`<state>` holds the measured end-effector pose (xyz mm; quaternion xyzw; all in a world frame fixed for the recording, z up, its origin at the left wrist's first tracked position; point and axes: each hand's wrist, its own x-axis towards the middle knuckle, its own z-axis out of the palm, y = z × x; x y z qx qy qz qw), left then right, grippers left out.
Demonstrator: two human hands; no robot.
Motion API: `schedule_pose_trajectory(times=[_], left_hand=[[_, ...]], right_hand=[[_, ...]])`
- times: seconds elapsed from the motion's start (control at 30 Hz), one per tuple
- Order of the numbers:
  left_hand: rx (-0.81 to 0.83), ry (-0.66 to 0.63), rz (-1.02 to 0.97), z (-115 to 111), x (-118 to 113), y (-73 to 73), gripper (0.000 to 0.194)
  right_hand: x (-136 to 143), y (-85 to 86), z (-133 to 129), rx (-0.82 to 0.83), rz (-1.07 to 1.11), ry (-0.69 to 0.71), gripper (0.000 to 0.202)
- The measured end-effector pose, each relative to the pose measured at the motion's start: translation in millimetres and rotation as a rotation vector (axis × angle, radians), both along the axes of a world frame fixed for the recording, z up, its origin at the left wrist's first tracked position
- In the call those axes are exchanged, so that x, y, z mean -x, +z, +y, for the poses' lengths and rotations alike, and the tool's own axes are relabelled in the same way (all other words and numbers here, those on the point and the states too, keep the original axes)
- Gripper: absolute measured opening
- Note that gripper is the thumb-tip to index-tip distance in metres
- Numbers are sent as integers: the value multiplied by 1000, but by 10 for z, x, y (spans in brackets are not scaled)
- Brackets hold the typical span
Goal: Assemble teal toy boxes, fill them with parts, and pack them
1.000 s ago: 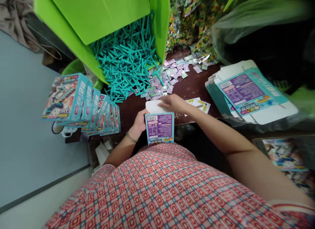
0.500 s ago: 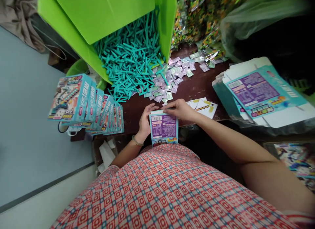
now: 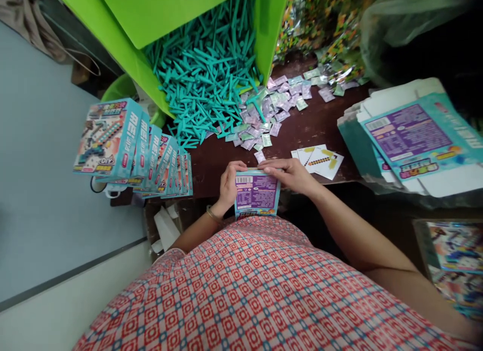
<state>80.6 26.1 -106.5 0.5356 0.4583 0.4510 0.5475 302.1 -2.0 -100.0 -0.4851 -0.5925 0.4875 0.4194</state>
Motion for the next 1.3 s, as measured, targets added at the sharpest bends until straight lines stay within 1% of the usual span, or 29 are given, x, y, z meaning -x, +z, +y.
schedule_pose_trajectory(times=[0.07,0.17,0.23,0.27,0.33,0.4,0.43,0.5,0.53,0.57,0.6,0.63,0.67,0.7,0.73,0.77,0.8,0.87,0.9,0.93,0.97,1.0,1.07,1.1,1.13,1.17,1.2,1.27,1.3], left_hand=[[13,31,20,-4,26,-50,62],[22,60,75,-36,41,-100,59],[-14,49,107,-29,36,-78,54],[-41,52,114,1,35,-45,50],[-102,98,104,130,57,63,43],[-162,172,77,336,131,204,40],[-209,217,75,448,192,276,39],[-348,330,110,636,354,405,36],[-440,396,146,690,447,453,37],[-521,449,191,710,540,485,38],[-570,471,237,694,624,497,39],[-576,451,281,647,694,485,38],[-546,382,330,573,743,448,37],[-493,276,382,482,768,385,36],[-436,153,441,380,767,297,37],[-393,28,510,275,742,190,40],[-374,-84,591,173,696,71,48],[-380,-251,792,-4,561,-169,73],[-394,-296,908,-68,485,-274,85],[-407,-318,1025,-112,413,-362,91],[-420,-316,1131,-134,349,-429,90],[-435,-300,1214,-133,296,-474,85],[-472,-255,1286,-74,229,-501,71],[-498,-239,1275,-25,216,-486,63],[-528,-225,1241,30,216,-453,53],[-559,-208,1188,85,230,-403,45],[-589,-177,1122,136,258,-336,40],[-640,-59,983,214,345,-156,44],[-656,16,920,239,397,-48,48]], right_hand=[[6,-42,-58,-54,-6,30,38],[56,-155,-112,-141,-64,-16,38],[74,-190,-98,-155,-86,-6,36],[73,-175,-79,-157,-88,1,35],[73,-69,-34,-164,-77,-9,43],[132,114,-5,-172,-82,-20,63],[203,211,-2,-182,-111,-25,70],[438,356,-19,-226,-237,-60,73],[588,383,-32,-253,-319,-87,71],[742,374,-45,-280,-396,-102,68],[885,329,-53,-309,-456,-90,66],[998,255,-54,-337,-495,-55,62],[1066,160,-45,-366,-513,-14,58],[1081,53,-26,-398,-521,11,52],[1038,-57,5,-426,-526,2,45],[944,-165,48,-440,-530,-44,38],[810,-267,100,-433,-542,-121,34],[499,-455,208,-373,-620,-268,37],[362,-543,245,-337,-674,-297,40],[254,-628,257,-312,-722,-293,40],[183,-712,234,-305,-765,-256,40],[144,-795,172,-315,-800,-194,42],[123,-955,-53,-363,-838,-68,55],[117,-1030,-195,-389,-855,-25,59],[98,-1099,-336,-415,-860,2,58],[63,-1156,-464,-437,-842,17,54],[12,-1196,-565,-453,-797,16,47],[-116,-1197,-664,-447,-658,-30,37],[-174,-1148,-661,-422,-583,-89,34]])
